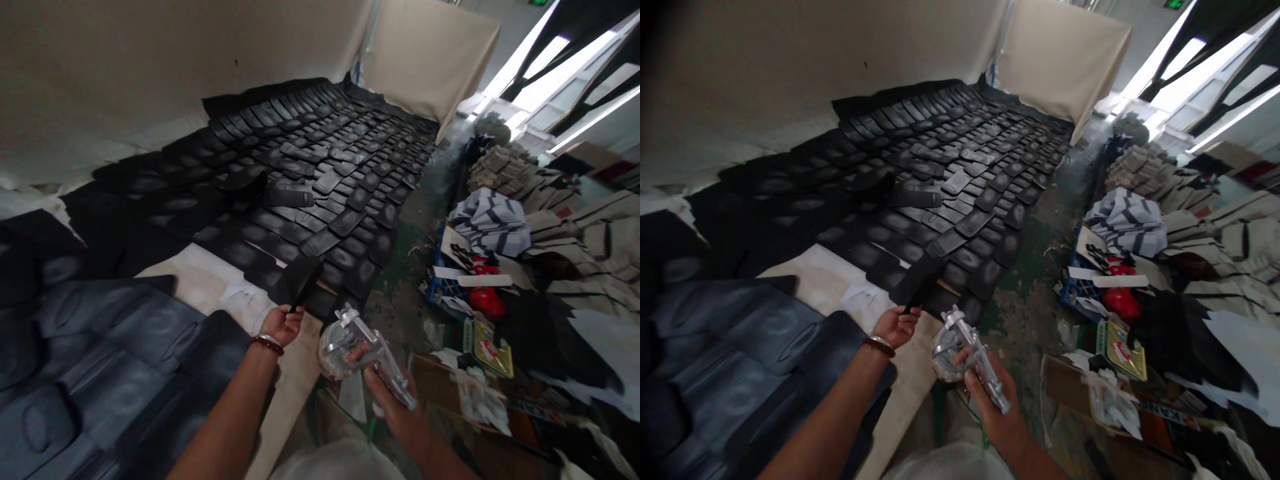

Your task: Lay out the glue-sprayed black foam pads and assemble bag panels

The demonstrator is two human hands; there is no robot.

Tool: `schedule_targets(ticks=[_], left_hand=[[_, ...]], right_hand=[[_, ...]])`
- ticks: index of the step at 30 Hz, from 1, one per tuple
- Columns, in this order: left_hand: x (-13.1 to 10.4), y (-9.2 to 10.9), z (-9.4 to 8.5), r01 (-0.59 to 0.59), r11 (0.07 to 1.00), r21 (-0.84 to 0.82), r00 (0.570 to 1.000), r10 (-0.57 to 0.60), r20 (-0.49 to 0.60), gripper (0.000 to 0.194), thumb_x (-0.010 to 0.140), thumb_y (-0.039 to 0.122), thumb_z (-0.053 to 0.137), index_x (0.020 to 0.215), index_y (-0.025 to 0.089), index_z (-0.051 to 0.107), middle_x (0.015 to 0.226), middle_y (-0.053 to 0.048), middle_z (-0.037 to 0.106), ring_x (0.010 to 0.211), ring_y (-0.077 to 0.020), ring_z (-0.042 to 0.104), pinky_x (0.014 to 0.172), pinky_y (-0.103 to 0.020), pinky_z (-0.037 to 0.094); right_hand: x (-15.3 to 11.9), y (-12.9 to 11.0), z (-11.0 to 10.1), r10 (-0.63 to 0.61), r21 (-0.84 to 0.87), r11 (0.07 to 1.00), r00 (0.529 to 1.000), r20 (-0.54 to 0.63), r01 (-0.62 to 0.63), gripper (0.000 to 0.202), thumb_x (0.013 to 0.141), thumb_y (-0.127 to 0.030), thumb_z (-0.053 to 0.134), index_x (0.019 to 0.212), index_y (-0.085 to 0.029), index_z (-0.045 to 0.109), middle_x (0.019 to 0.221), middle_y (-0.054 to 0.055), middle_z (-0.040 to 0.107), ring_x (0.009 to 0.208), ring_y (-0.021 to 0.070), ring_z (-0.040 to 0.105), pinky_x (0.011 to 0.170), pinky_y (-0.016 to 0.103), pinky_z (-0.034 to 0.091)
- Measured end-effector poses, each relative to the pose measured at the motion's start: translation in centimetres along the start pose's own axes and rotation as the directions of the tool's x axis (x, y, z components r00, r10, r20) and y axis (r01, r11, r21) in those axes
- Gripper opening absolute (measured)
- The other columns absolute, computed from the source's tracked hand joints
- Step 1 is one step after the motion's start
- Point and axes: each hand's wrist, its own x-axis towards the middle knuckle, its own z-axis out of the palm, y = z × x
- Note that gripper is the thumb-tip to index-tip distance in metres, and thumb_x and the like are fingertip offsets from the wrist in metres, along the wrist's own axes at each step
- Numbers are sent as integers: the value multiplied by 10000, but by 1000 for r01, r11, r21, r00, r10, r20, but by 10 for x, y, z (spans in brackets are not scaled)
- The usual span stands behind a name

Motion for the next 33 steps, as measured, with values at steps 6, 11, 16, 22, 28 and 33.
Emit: schedule_targets(ticks=[6, 11, 16, 22, 28, 33], left_hand=[[-28, 54, 30, 32, 919, 394, 974, 60, -218, 83, 733, 61, 478, 749, 73, 559, 583, -79, 599, 369, -66, 461, 282, -129, 345], [-33, 87, 58, 61, 834, 549, 974, 71, -215, 94, 736, 79, 501, 728, 57, 592, 568, -102, 616, 370, -88, 471, 267, -141, 335], [-30, 103, 74, 126, 792, 597, 972, 21, -233, 111, 744, 98, 497, 736, 45, 595, 574, -108, 619, 364, -89, 472, 267, -141, 338], [-25, 106, 64, 135, 818, 559, 979, -24, -202, 94, 743, 93, 502, 734, 61, 590, 571, -86, 613, 371, -91, 487, 269, -142, 339], [-23, 102, 64, 63, 846, 530, 976, 57, -208, 93, 718, 85, 496, 648, 72, 557, 529, -74, 578, 363, -74, 468, 278, -128, 343], [-25, 99, 69, 20, 844, 536, 970, 112, -213, 87, 705, 99, 511, 622, 89, 534, 526, -74, 581, 365, -68, 470, 287, -124, 352]], right_hand=[[11, 3, 47, -224, 80, 975, 920, 323, 210, 229, 858, -304, 488, 1029, -221, 615, 978, 50, 637, 911, 212, 587, 872, 329, 446], [28, 8, 90, -370, 91, 922, 789, 490, 376, 289, 828, -245, 489, 1110, -214, 542, 950, 55, 608, 867, 204, 585, 790, 328, 473], [53, 27, 128, -579, 236, 812, 687, 439, 533, 406, 811, -195, 475, 1211, -262, 458, 1074, 65, 588, 978, 220, 566, 851, 360, 466], [79, 40, 127, -595, 105, 778, 672, 442, 620, 461, 791, -314, 544, 1237, -265, 434, 1104, 81, 576, 1026, 246, 537, 908, 427, 414], [98, 22, 87, -421, -16, 664, 392, 818, 748, 921, 715, -489, 638, 1423, -154, 155, 1368, 182, 402, 1250, 297, 362, 1031, 479, 288], [142, 43, 65, -133, 6, 980, 628, 767, 199, 693, 671, -391, 699, 1290, -204, 449, 1304, 103, 508, 1178, 259, 474, 999, 404, 372]])
